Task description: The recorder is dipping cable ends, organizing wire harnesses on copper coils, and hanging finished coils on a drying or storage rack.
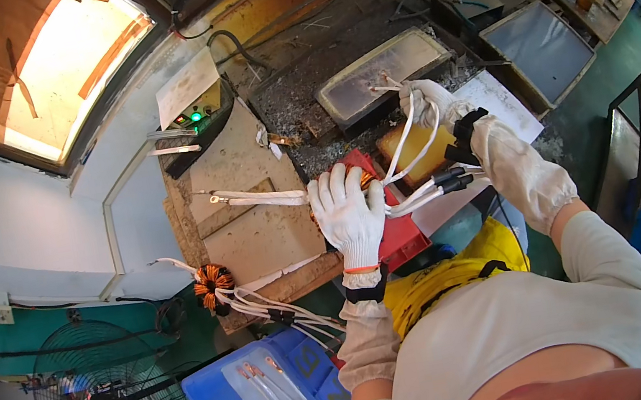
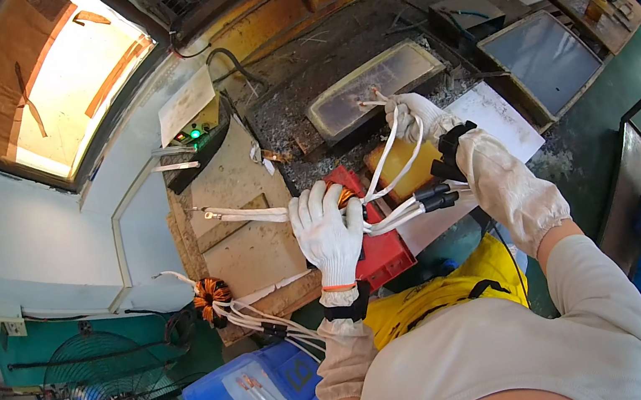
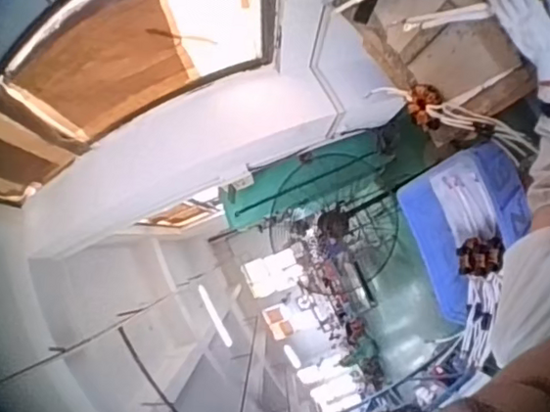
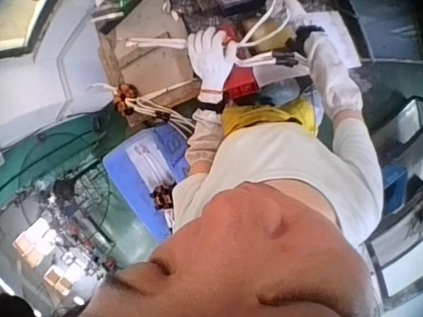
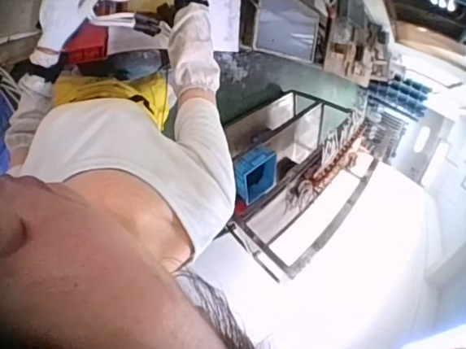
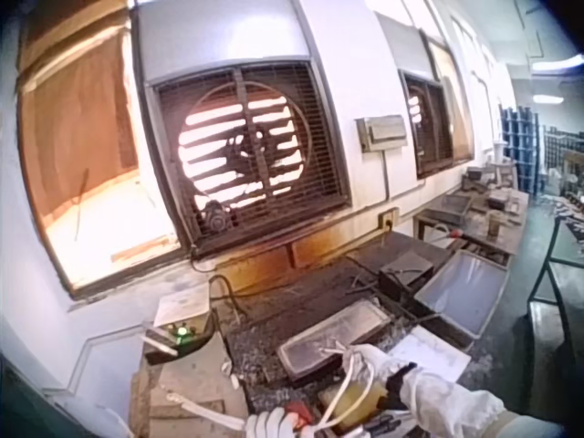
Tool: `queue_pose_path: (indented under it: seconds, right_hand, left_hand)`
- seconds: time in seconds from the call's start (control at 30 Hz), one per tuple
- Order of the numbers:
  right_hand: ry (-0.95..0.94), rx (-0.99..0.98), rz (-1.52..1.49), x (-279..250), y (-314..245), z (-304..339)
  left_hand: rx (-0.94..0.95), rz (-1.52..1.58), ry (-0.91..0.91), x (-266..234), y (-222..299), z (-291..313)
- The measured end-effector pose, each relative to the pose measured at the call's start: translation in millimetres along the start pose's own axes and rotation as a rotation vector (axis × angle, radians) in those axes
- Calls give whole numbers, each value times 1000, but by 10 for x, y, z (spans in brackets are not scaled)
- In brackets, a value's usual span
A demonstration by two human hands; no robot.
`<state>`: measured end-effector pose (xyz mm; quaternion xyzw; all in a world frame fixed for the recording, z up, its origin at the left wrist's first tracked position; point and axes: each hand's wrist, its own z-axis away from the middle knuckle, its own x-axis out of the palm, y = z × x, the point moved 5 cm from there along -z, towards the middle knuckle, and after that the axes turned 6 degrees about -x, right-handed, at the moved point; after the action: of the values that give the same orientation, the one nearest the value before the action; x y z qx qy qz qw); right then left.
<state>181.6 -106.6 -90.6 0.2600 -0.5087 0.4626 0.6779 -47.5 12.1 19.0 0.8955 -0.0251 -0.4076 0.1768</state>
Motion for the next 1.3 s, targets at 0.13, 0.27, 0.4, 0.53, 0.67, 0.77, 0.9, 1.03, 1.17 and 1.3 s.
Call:
queue_pose_path:
  seconds: [0.13, 0.27, 0.4, 0.53, 0.67, 0.77, 0.9, 1.03, 1.17, 1.3]
  right_hand:
    - [26, -2, -56, -52, 9, -33]
    - [54, -60, -10, -92, -16, -48]
    - [55, -52, -6, -61, 12, -42]
    - [87, -83, -46, -58, -10, -27]
    - [75, -65, -42, -28, 11, -17]
    - [53, -33, -41, -14, 31, -18]
    - [80, -10, -2, -67, 20, 0]
    - [91, -44, 65, -92, -15, -3]
    - [45, -48, 67, -67, -45, -10]
    - [57, -30, 26, -36, -13, -26]
  left_hand:
    - [-2, -8, -8, -5, 2, -1]
    - [-7, -25, -15, 13, -2, 7]
    - [-9, -35, -13, 14, -10, 8]
    - [-8, -32, -14, 17, 5, -10]
    - [-14, -30, -11, 9, -3, -1]
    - [-10, -13, 12, -10, -18, 11]
    - [-18, -4, 1, -21, -9, 21]
    - [-22, -9, -9, -8, -5, 8]
    - [-32, -24, -16, 1, 6, -2]
    - [-31, -31, -18, 34, -27, 7]
